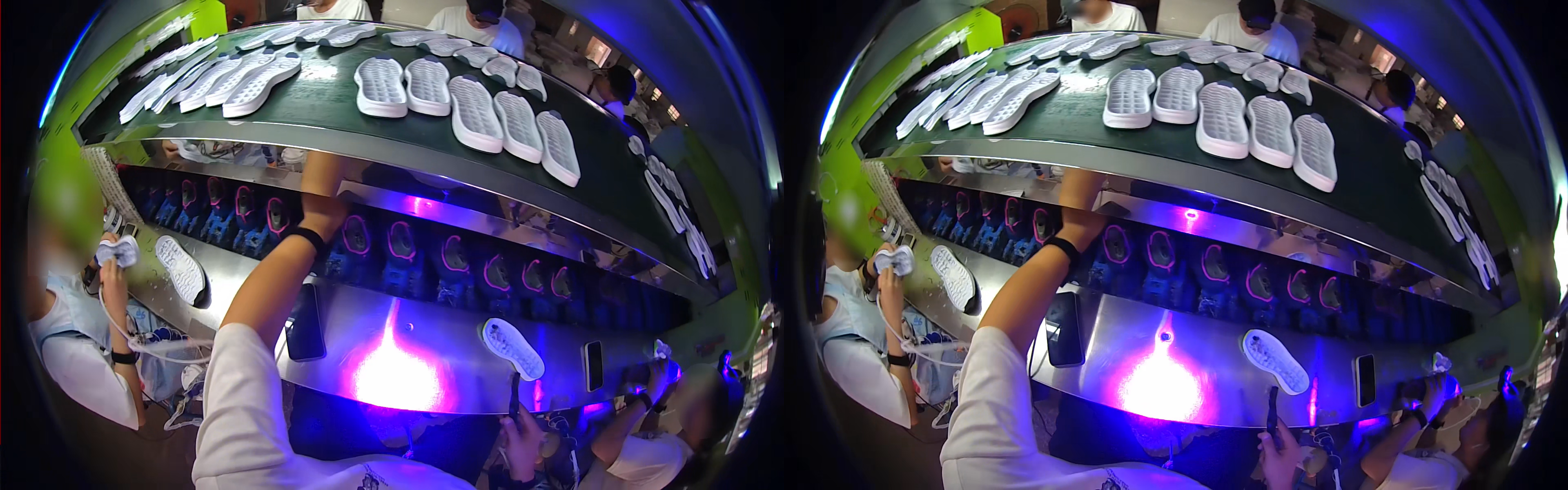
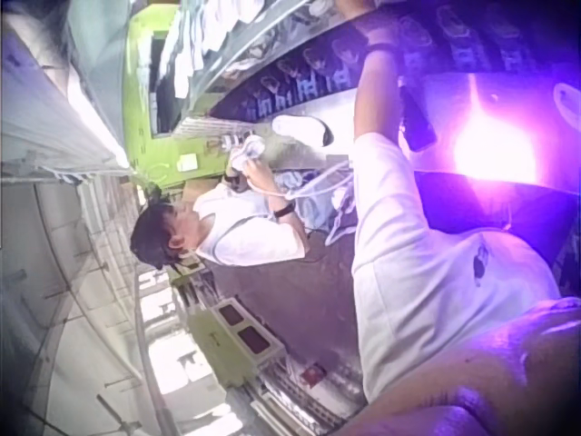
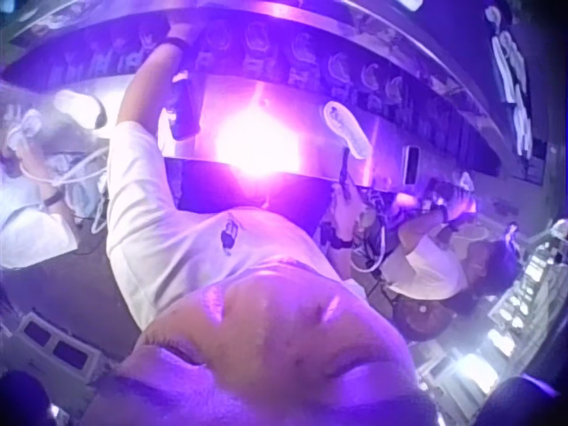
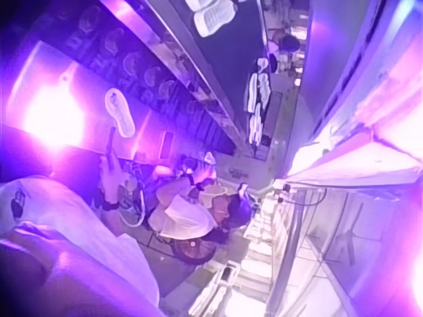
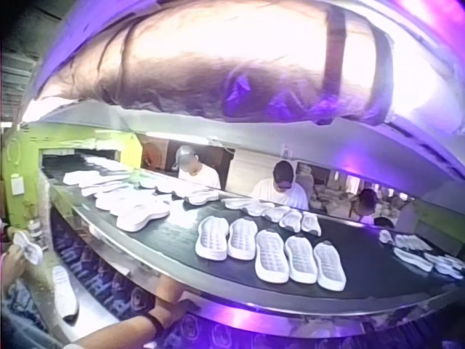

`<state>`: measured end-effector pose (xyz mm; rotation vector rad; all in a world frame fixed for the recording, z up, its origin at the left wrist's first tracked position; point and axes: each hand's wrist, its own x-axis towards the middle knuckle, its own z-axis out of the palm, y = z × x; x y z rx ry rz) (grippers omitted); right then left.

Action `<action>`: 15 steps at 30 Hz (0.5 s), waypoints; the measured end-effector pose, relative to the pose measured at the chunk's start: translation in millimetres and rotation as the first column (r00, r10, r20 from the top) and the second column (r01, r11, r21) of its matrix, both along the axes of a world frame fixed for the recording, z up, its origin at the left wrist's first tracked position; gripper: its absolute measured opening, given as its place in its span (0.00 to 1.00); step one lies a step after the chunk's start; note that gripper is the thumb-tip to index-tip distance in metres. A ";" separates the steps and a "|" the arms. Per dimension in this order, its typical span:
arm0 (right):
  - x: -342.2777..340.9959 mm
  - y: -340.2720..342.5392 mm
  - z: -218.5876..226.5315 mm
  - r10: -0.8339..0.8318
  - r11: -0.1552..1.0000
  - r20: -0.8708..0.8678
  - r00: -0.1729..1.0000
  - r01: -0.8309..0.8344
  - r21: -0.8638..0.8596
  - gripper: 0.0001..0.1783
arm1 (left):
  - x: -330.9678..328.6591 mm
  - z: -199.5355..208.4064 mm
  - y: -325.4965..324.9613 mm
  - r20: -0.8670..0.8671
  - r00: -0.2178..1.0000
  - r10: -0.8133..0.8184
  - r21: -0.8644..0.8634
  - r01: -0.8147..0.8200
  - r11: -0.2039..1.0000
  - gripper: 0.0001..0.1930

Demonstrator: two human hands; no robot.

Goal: Assembling and finishing shoe components on a production line using a handheld heat tool.

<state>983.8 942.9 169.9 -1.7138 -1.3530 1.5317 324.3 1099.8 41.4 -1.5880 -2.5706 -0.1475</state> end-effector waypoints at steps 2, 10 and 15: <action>1.2 -5.7 -2.6 -0.089 0.995 -0.009 0.996 0.088 -0.043 0.26 | 97.2 42.1 35.1 -0.001 0.972 -0.235 -0.044 0.235 0.971 0.20; 6.6 10.9 22.9 -0.069 0.966 -0.030 0.997 0.074 0.247 0.21 | 185.2 16.4 36.0 0.461 0.867 0.189 -0.179 -0.118 0.977 0.41; 42.2 -0.5 17.6 -0.180 0.969 0.041 0.983 0.169 0.181 0.16 | 278.8 133.0 -93.9 0.716 0.618 -0.324 0.058 0.410 0.910 0.33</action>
